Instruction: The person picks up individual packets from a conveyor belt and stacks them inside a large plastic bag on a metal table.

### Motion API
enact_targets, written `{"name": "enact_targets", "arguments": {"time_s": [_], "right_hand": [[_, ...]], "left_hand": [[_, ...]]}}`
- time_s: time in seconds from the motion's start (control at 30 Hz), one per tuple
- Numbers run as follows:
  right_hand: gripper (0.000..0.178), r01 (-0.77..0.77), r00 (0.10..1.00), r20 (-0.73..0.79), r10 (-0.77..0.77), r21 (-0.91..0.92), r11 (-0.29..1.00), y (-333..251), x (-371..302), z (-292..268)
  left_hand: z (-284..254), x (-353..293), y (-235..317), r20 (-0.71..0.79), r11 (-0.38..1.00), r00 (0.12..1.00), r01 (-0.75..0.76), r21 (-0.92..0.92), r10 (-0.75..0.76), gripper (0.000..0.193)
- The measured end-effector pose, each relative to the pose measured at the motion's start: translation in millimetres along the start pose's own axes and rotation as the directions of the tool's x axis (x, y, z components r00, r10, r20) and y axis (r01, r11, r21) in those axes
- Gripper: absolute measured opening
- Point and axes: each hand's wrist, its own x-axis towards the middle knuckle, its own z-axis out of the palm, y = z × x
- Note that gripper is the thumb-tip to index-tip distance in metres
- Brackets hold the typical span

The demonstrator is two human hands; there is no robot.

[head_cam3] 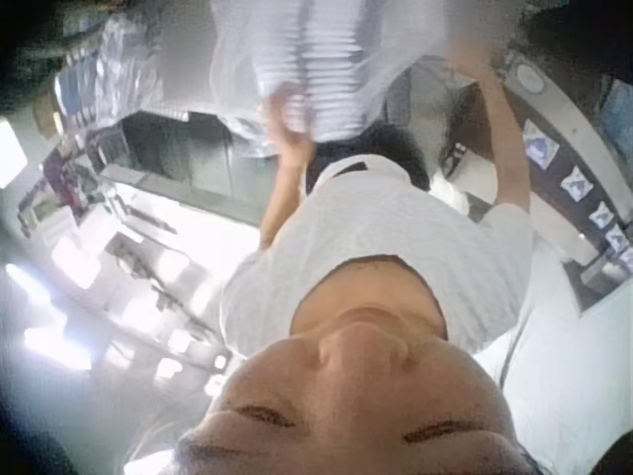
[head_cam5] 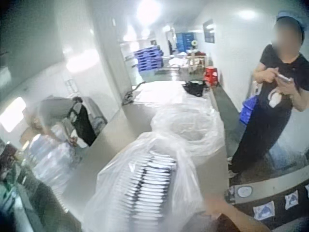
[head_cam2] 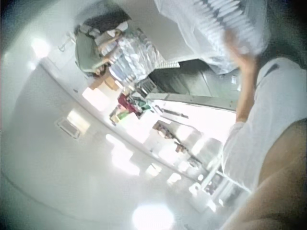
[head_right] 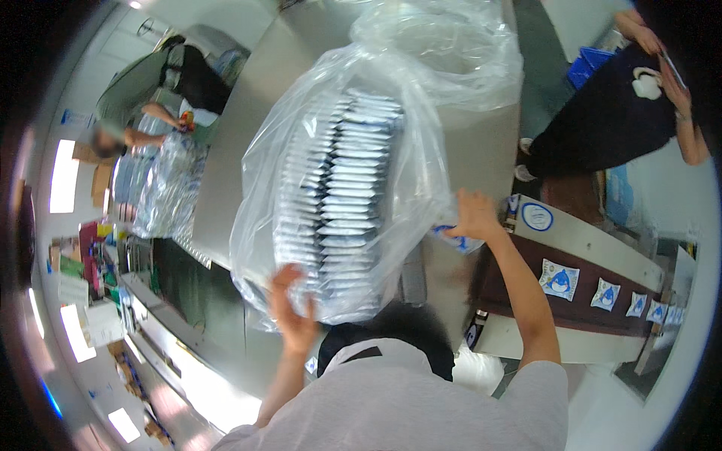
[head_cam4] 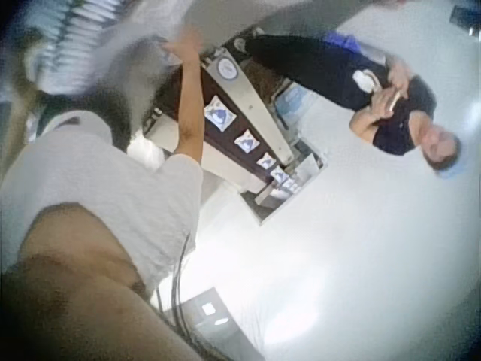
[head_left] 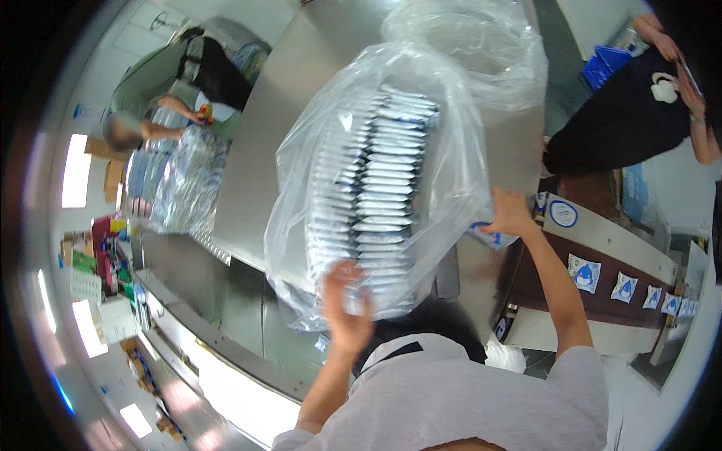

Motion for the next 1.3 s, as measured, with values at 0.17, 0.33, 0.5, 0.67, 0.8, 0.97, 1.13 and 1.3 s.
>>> {"name": "enact_targets", "arguments": {"time_s": [0.17,0.33,0.5,0.67,0.8,0.97,1.13,1.3], "right_hand": [[0.106,-0.181,0.920,-0.372,0.121,-0.131,0.975,5,17,46],[0.097,-0.378,0.809,-0.264,0.525,0.450,0.809,55,55,20],[0.068,0.351,0.743,-0.455,0.490,0.889,0.294,-34,1,-74],[0.072,0.361,0.914,-0.401,-0.062,0.732,0.578,-181,-36,-110],[0.096,0.504,0.864,-0.064,-0.500,0.110,0.857,-291,-2,-74],[0.096,0.686,0.724,0.237,-0.648,-0.139,0.715,-358,-5,19],[0.089,0.512,0.808,-0.123,-0.576,-0.338,0.790,-386,-26,150],[0.094,0.522,0.845,-0.040,-0.534,-0.160,0.838,-394,-50,123]], "left_hand": [[-80,8,-100,-0.331,0.663,0.895,0.445,0.601,-0.300,0.096],[-72,-10,-151,-0.092,0.561,0.731,0.591,0.579,-0.676,0.135],[-100,-70,-220,0.236,0.476,0.443,0.873,0.104,-0.865,0.075],[-111,-74,-164,0.435,0.029,0.450,0.720,-0.694,-0.780,0.010],[-117,-59,-94,0.341,0.000,0.617,0.483,-0.875,-0.709,0.012],[-125,-36,-65,0.332,0.014,0.740,0.418,-0.908,-0.585,0.009],[-125,-47,-69,0.285,0.086,0.665,0.467,-0.880,-0.690,0.013],[-139,-68,-88,0.229,0.173,0.686,0.464,-0.869,-0.691,0.020]]}}
